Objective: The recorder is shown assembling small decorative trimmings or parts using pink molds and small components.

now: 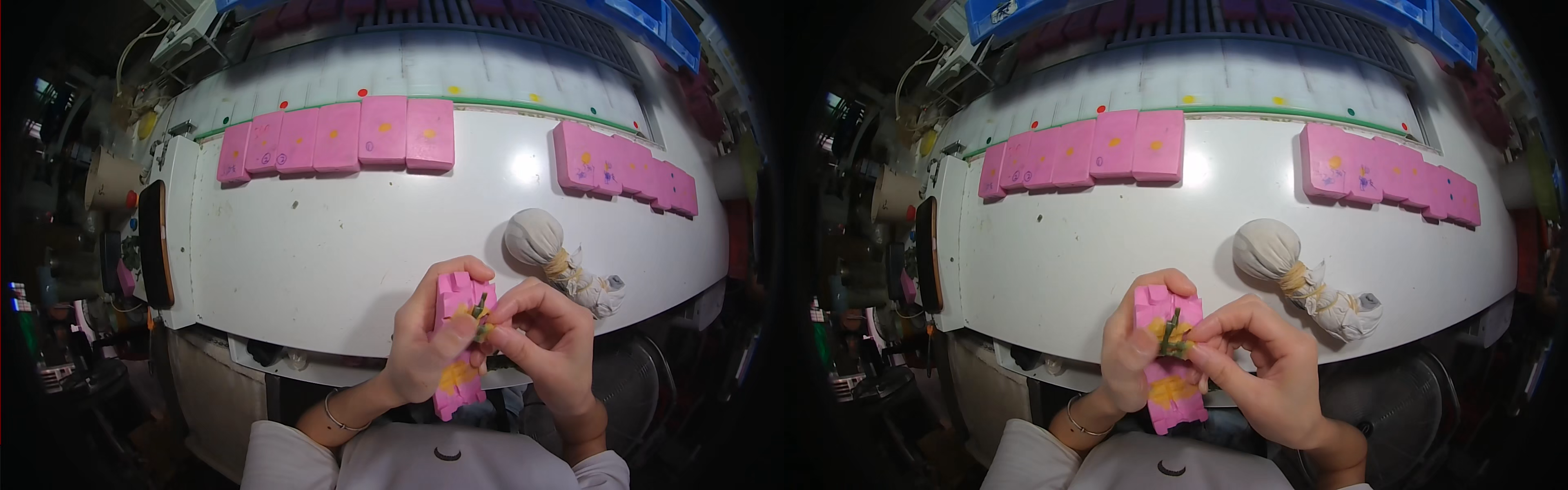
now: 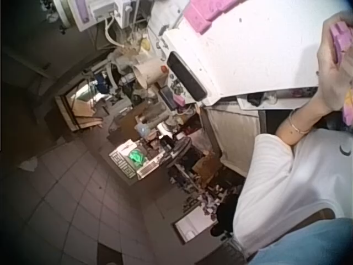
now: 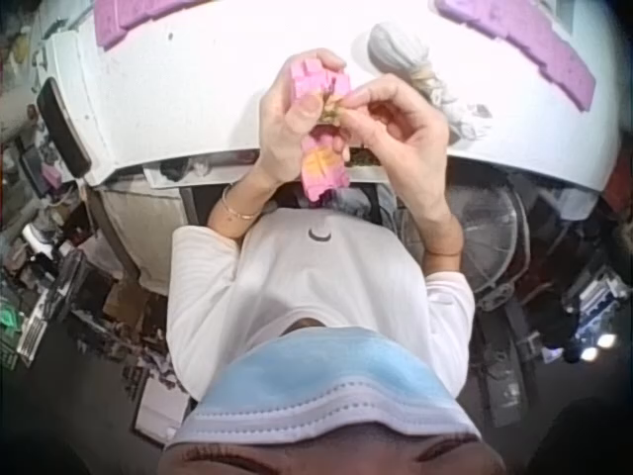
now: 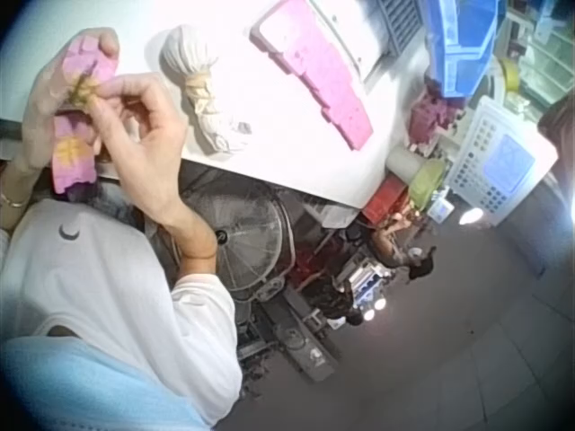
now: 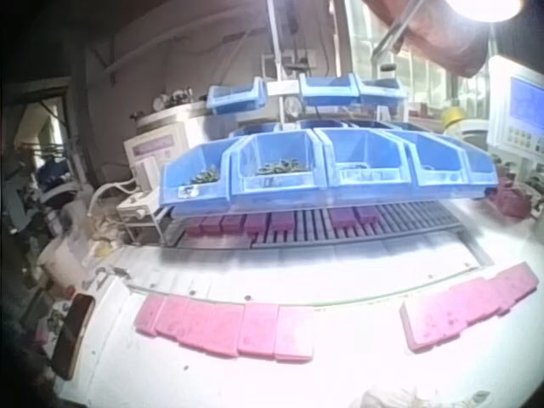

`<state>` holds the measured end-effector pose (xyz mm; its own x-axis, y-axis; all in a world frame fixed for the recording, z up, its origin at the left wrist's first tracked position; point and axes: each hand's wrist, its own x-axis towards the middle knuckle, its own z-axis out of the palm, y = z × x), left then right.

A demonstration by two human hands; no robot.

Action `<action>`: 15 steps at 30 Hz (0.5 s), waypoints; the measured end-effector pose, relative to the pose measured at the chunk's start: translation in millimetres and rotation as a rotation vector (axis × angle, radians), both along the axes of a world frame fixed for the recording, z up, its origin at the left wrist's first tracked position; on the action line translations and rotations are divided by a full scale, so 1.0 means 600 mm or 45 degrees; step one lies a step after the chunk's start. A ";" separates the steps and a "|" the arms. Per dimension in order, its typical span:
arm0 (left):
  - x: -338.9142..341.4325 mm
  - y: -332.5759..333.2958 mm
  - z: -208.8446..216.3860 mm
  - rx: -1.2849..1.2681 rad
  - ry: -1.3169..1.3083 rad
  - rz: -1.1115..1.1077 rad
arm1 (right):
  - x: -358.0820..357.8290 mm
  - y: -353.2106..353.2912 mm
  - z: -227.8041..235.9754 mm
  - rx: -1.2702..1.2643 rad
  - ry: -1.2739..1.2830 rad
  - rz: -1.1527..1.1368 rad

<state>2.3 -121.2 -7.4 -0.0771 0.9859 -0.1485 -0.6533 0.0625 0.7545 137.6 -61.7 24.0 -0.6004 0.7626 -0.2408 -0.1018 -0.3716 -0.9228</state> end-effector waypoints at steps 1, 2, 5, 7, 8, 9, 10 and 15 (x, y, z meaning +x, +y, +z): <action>0.001 0.000 0.000 -0.001 0.001 -0.001 | 0.001 -0.001 -0.003 0.055 -0.009 -0.023; 0.002 -0.001 0.000 0.020 0.040 -0.012 | 0.001 -0.002 -0.005 0.110 -0.018 -0.046; 0.008 0.000 0.001 0.028 0.055 -0.030 | 0.001 -0.007 -0.007 0.109 -0.040 -0.171; 0.010 0.000 0.005 0.018 0.030 -0.036 | 0.002 -0.007 -0.002 0.094 -0.080 -0.183; 0.011 -0.001 0.007 0.018 0.025 -0.036 | 0.003 -0.006 -0.001 0.080 -0.120 -0.191; 0.011 -0.001 0.008 0.017 0.021 -0.036 | 0.004 -0.005 -0.001 0.077 -0.118 -0.193; 0.012 -0.001 0.007 0.013 0.023 -0.038 | 0.005 -0.003 -0.002 0.213 -0.202 -0.153; 0.015 -0.001 -0.003 0.131 0.127 -0.098 | 0.013 0.002 -0.005 0.461 -0.328 -0.108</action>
<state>11.3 -121.6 -9.3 -0.0097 0.9991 -0.0416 -0.5712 0.0287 0.8203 145.4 -60.5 20.8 -0.4877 0.8690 -0.0831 0.1320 -0.0206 -0.9910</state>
